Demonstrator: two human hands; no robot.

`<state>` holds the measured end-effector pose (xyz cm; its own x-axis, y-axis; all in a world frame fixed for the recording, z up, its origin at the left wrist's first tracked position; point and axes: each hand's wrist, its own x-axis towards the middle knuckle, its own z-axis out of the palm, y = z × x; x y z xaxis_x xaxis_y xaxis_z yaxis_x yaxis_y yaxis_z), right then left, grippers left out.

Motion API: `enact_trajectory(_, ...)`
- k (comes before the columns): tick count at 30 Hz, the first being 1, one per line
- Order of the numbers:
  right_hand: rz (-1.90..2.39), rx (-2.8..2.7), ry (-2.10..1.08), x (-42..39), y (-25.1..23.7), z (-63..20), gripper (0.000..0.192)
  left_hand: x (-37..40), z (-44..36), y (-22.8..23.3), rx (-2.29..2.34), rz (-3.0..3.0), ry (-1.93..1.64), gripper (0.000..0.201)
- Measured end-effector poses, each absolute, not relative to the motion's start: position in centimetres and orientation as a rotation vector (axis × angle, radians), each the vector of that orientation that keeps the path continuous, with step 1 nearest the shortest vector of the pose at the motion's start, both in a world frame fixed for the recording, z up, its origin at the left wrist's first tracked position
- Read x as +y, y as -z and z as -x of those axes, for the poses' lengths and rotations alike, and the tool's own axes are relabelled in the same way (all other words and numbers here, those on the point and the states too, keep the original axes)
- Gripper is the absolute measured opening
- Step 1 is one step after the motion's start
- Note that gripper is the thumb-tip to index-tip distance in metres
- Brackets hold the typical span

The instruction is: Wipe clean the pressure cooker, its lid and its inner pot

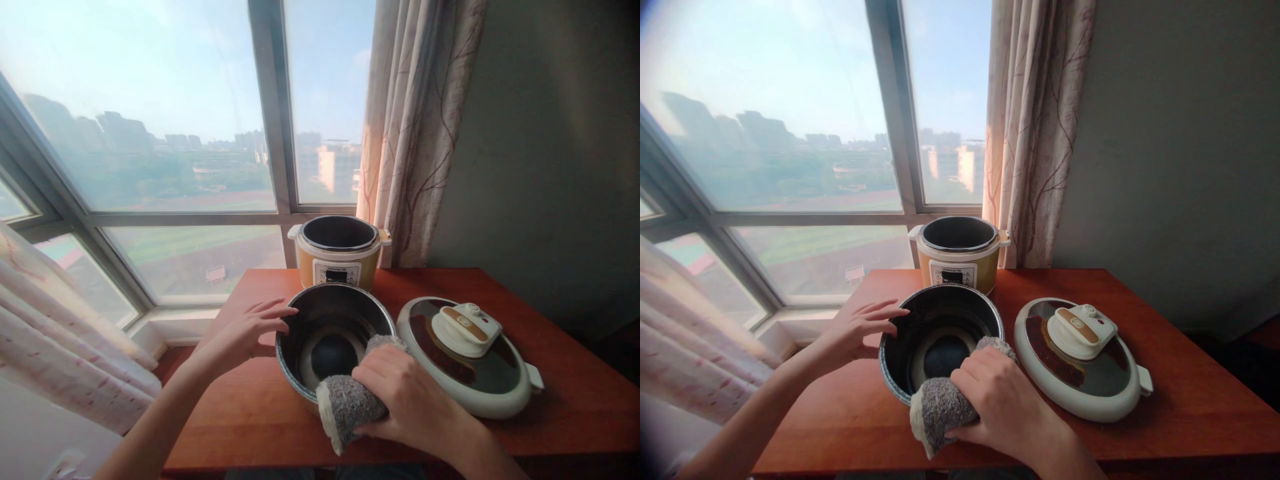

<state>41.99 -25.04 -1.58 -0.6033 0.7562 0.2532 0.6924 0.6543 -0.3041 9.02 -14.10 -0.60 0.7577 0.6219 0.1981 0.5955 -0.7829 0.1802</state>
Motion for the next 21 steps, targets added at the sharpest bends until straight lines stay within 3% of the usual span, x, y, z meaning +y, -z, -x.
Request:
enact_trajectory(6, 1.171, -2.492, -0.241, -25.1, 1.8, -41.6, 0.044, -18.6, -10.4, 0.0, 1.205, -2.961, -0.340, 0.047)
enact_trajectory(11, 1.187, -2.476, -0.245, -25.1, 1.6, -41.5, 0.042, -22.6, -14.2, -0.9, 1.128, -2.872, -0.331, 0.009)
enact_trajectory(21, 1.189, -2.467, -0.208, -24.8, 2.2, -41.8, 0.043, -24.6, -19.5, 1.7, 1.218, -2.853, -0.068, 0.009)
